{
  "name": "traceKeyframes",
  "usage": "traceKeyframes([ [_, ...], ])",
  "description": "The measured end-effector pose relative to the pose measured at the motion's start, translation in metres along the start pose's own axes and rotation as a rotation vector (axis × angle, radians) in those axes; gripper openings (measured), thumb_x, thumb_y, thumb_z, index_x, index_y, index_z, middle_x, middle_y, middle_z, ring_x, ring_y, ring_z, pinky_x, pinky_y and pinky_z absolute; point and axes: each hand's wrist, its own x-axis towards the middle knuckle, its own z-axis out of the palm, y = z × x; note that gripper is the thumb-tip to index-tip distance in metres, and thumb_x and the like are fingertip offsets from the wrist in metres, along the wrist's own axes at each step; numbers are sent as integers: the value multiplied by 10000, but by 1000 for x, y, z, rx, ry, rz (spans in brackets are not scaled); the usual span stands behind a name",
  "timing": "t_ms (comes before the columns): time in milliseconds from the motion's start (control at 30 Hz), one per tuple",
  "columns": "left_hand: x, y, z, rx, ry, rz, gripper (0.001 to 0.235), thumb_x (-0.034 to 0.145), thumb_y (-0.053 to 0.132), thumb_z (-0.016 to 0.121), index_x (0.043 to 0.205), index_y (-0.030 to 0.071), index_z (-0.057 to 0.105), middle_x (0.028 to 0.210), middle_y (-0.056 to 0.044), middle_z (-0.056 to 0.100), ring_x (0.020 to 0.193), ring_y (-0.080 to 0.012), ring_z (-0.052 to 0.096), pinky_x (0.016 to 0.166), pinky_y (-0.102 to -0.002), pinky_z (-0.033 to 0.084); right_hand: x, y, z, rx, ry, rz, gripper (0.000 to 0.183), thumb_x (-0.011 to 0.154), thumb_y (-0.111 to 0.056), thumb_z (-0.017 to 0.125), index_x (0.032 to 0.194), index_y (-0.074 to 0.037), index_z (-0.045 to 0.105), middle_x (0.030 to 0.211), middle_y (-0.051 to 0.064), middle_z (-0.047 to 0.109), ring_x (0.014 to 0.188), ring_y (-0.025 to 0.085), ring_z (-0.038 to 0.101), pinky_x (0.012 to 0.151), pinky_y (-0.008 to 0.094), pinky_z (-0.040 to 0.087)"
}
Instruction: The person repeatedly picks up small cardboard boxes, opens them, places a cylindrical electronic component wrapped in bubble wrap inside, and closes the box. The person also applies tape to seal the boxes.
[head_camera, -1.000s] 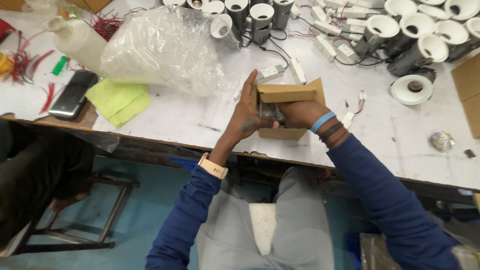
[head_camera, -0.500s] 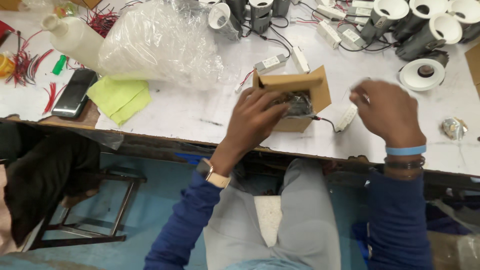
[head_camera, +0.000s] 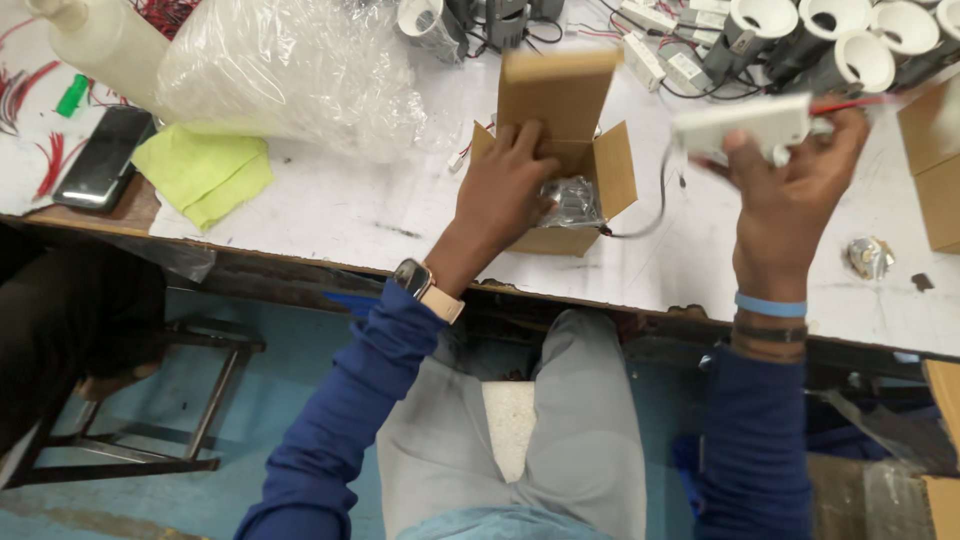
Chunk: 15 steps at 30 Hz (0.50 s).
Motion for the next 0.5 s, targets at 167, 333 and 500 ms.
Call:
traceKeyframes([
  [167,-19,14,2,-20,-353,-111,381,993,473,722,1171,137,748,1095,-92,710,1134,-265,624,1021,-437,494,30,-32,67,-333,-438,-307,472,1061,-7,773,1456,-51,518,1364,136,613,1115,269,741,951,376,623],
  [333,-25,18,-5,-57,-61,5,933,712,610,834,1337,-23,549,1266,-224,596,1208,-378,544,1004,-512,455,44,-45,101,-680,-605,-541,392,930,-1,814,1290,-33,662,1216,170,732,1041,258,751,848,341,634],
  [500,-17,19,-2,-17,-127,-89,1208,596,541,880,1524,-11,339,1511,-319,393,1200,-385,553,967,-437,460,26,-73,96,-303,-409,-492,333,1062,37,764,1337,-64,605,1234,99,725,1158,222,755,955,313,627],
])
